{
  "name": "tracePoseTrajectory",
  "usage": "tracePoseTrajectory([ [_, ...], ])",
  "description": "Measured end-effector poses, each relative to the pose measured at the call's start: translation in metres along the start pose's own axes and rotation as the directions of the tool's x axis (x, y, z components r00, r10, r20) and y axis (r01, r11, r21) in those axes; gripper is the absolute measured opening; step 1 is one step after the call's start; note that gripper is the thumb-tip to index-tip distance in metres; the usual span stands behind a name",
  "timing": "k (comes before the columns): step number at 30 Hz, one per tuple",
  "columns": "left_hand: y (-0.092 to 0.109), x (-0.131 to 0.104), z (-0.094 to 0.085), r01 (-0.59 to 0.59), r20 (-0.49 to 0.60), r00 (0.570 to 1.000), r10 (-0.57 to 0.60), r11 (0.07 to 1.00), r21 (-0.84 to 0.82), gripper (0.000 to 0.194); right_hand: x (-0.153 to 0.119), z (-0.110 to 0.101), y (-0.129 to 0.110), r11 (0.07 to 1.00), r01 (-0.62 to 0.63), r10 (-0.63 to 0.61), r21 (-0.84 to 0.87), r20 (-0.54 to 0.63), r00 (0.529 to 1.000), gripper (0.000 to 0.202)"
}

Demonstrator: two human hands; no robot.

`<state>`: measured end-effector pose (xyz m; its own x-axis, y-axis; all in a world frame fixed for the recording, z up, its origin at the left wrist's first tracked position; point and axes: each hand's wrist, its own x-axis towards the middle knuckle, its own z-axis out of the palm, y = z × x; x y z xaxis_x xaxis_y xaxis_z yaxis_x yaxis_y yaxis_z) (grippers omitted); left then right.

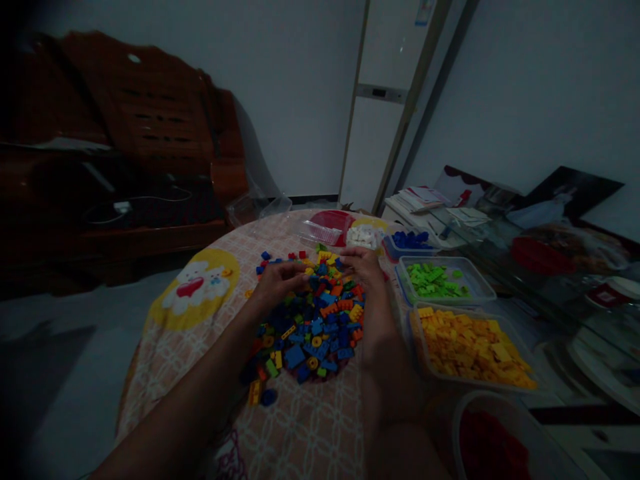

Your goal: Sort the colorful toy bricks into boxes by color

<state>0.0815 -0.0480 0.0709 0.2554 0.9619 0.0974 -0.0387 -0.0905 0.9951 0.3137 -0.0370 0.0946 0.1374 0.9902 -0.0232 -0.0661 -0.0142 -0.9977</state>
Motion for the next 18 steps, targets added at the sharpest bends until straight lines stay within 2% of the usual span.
tracePoseTrajectory([
  [2, -0.001, 0.001, -0.001, 0.028, -0.002, 1.0, -0.028, 0.999, 0.022, 0.036, 0.006, -0.018, 0.007, 0.995, -0.08, 0.072, -0.062, -0.125, 0.989, 0.021],
  [4, -0.001, 0.001, -0.001, 0.062, -0.001, 0.998, -0.062, 0.998, 0.011, 0.038, 0.013, -0.036, 0.011, 0.995, -0.087, 0.069, -0.052, -0.285, 0.956, 0.019],
  [6, 0.001, 0.0, 0.0, 0.082, -0.001, 0.997, -0.083, 0.997, -0.01, 0.041, 0.022, -0.051, 0.012, 0.999, 0.032, -0.026, 0.005, -0.482, 0.876, 0.021],
  [8, 0.001, -0.001, 0.0, 0.082, 0.003, 0.997, -0.082, 0.997, -0.014, 0.042, 0.031, -0.064, 0.012, 0.98, 0.196, -0.136, 0.023, -0.644, 0.753, 0.034],
  [10, 0.0, -0.001, 0.001, 0.066, 0.016, 0.998, -0.066, 0.998, 0.001, 0.041, 0.037, -0.071, 0.011, 0.96, 0.279, -0.188, 0.009, -0.716, 0.672, 0.049],
  [11, -0.001, -0.001, 0.001, 0.056, 0.03, 0.998, -0.057, 0.998, 0.015, 0.04, 0.039, -0.072, 0.011, 0.96, 0.28, -0.19, 0.003, -0.727, 0.66, 0.052],
  [12, -0.001, -0.001, 0.001, 0.047, 0.05, 0.998, -0.048, 0.998, 0.035, 0.039, 0.039, -0.071, 0.011, 0.965, 0.261, -0.177, 0.003, -0.728, 0.662, 0.052],
  [14, 0.0, -0.002, 0.002, 0.024, 0.092, 0.995, -0.032, 0.996, 0.083, 0.037, 0.037, -0.062, 0.012, 0.981, 0.193, -0.124, 0.02, -0.703, 0.701, 0.041],
  [16, 0.004, -0.004, 0.005, 0.003, 0.128, 0.992, -0.019, 0.992, 0.127, 0.035, 0.033, -0.045, 0.013, 0.993, 0.106, -0.055, 0.043, -0.629, 0.776, 0.027],
  [18, 0.012, -0.008, 0.01, -0.01, 0.155, 0.988, -0.015, 0.988, 0.155, 0.034, 0.028, -0.026, 0.015, 0.999, 0.016, 0.014, 0.049, -0.549, 0.836, 0.021],
])
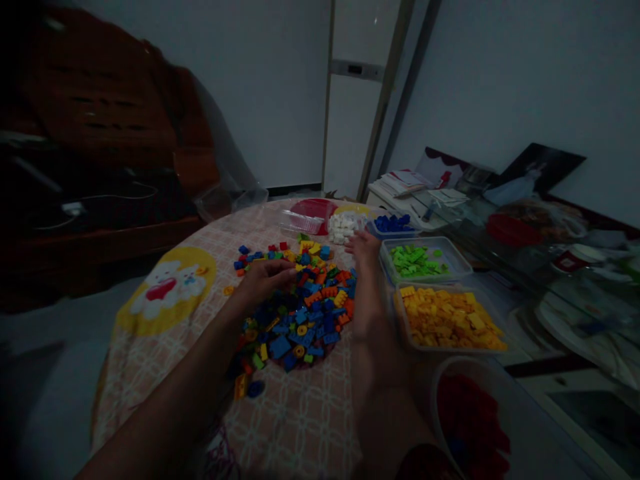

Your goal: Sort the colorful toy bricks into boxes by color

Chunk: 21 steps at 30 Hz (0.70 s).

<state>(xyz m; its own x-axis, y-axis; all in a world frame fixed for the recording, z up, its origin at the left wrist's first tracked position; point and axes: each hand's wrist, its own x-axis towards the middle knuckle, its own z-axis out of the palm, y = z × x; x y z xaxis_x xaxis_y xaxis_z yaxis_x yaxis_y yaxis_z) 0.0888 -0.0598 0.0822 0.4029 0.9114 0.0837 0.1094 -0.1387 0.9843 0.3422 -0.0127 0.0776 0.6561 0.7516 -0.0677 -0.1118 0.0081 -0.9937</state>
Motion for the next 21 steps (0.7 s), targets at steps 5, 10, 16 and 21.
tracePoseTrajectory([
  [5, 0.023, -0.008, 0.014, 0.004, 0.061, 0.998, -0.007, 0.999, 0.046, 0.036, -0.02, 0.014, 0.001, 0.992, -0.068, 0.084, -0.106, 0.153, 0.985, 0.018],
  [10, 0.014, -0.007, 0.018, 0.001, 0.023, 1.0, -0.002, 0.999, 0.052, 0.038, -0.02, -0.013, -0.014, 0.993, -0.075, 0.092, -0.095, 0.19, 0.978, 0.007],
  [16, -0.004, 0.0, 0.012, -0.04, -0.136, 0.99, 0.039, 0.999, -0.006, 0.047, -0.041, -0.009, -0.031, 0.957, 0.102, 0.118, -0.273, 0.681, 0.723, 0.023],
  [21, -0.004, 0.0, 0.008, -0.072, -0.206, 0.974, 0.089, 0.993, 0.089, 0.054, -0.074, 0.025, -0.037, 0.91, 0.273, 0.136, -0.312, 0.847, 0.514, 0.008],
])
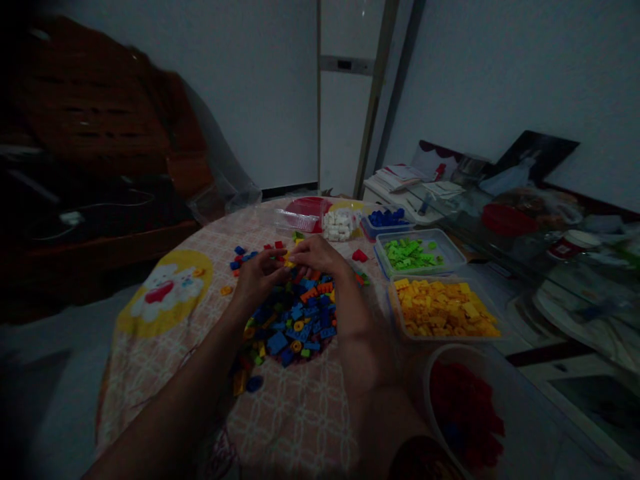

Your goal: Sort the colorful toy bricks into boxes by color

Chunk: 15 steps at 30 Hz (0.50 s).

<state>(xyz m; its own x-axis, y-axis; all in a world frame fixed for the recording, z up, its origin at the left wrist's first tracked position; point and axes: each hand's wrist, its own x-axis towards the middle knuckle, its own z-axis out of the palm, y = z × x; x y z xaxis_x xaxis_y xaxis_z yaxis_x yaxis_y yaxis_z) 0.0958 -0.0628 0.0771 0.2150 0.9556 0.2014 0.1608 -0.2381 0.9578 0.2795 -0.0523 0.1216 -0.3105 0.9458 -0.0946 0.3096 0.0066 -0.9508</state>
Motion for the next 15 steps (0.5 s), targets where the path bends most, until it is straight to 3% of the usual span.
tracePoseTrajectory([
  [3, 0.0, 0.001, -0.002, -0.01, 0.008, 1.0, 0.01, 1.0, -0.011, 0.061, -0.005, 0.002, -0.015, 0.986, 0.024, -0.031, -0.166, -0.043, 0.999, 0.008],
  [6, 0.002, 0.003, -0.006, -0.017, 0.005, 1.0, 0.018, 0.998, -0.054, 0.064, -0.033, -0.02, -0.031, 0.85, -0.065, -0.098, -0.522, -0.278, 0.955, 0.014],
  [8, 0.004, 0.005, -0.012, -0.017, -0.014, 1.0, 0.016, 0.998, -0.066, 0.062, -0.065, -0.04, -0.042, 0.673, -0.294, -0.145, -0.678, -0.512, 0.847, 0.021],
  [11, 0.008, 0.007, -0.021, 0.0, -0.056, 0.998, -0.005, 0.996, -0.088, 0.056, -0.119, -0.064, -0.053, 0.481, -0.619, -0.156, -0.621, -0.755, 0.637, 0.022],
  [13, 0.012, 0.007, -0.025, 0.021, -0.082, 0.996, -0.028, 0.997, -0.08, 0.052, -0.144, -0.071, -0.057, 0.418, -0.739, -0.118, -0.528, -0.838, 0.532, 0.024],
  [15, 0.015, 0.007, -0.028, 0.038, -0.103, 0.994, -0.044, 0.997, -0.062, 0.048, -0.156, -0.072, -0.058, 0.416, -0.771, -0.126, -0.482, -0.87, 0.476, 0.025],
])
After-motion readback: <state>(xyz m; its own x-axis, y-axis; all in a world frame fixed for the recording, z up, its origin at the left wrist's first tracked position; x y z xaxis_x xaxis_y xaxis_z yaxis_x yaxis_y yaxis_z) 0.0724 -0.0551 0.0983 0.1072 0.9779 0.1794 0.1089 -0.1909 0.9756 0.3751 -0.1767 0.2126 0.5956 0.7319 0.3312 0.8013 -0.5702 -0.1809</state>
